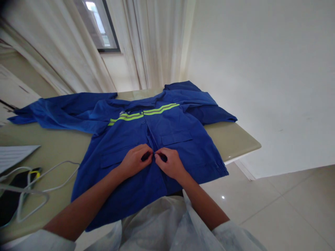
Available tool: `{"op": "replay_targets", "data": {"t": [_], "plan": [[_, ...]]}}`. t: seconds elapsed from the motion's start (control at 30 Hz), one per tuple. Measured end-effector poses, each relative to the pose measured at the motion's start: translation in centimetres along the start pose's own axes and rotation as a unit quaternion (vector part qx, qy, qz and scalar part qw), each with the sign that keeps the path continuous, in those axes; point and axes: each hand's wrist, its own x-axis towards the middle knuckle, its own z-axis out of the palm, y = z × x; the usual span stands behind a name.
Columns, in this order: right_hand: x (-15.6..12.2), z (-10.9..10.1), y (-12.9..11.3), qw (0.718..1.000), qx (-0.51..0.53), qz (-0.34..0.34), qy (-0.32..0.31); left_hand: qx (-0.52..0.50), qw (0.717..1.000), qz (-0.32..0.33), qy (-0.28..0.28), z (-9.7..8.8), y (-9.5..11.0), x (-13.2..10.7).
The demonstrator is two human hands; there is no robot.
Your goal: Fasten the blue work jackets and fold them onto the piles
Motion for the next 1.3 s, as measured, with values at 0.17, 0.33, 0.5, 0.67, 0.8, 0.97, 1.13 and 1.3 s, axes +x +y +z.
{"op": "replay_targets", "data": {"t": [0.17,0.33,0.5,0.67,0.8,0.97,1.13,1.3], "plan": [[1.1,-1.2,0.9,0.988,0.098,0.094,-0.071,-0.097,0.994,-0.034,-0.030,-0.2,-0.1,0.1],[2.5,-2.3,0.7,0.977,0.113,0.106,-0.148,-0.143,0.986,-0.075,-0.046,-0.4,-0.1,0.0],[2.9,-1.8,1.2,0.986,0.074,0.086,-0.120,-0.233,0.965,-0.120,-0.024,-0.4,-0.3,0.0],[2.0,-1.0,1.7,0.995,0.052,0.014,-0.084,-0.300,0.940,-0.160,-0.023,-0.2,-0.5,0.2],[1.7,-1.0,1.5,0.996,0.027,-0.046,-0.077,-0.324,0.927,-0.185,-0.027,0.2,-0.8,0.2],[1.6,-1.2,1.3,0.996,0.023,-0.038,-0.072,-0.348,0.920,-0.177,-0.038,0.1,-1.2,0.2],[1.5,-1.2,1.3,0.996,0.024,-0.061,-0.056,-0.379,0.907,-0.179,-0.035,-0.1,-1.2,0.5],[1.0,-1.1,1.1,0.991,-0.025,-0.116,-0.064,-0.400,0.891,-0.210,-0.034,-0.3,-0.8,0.8]]}}
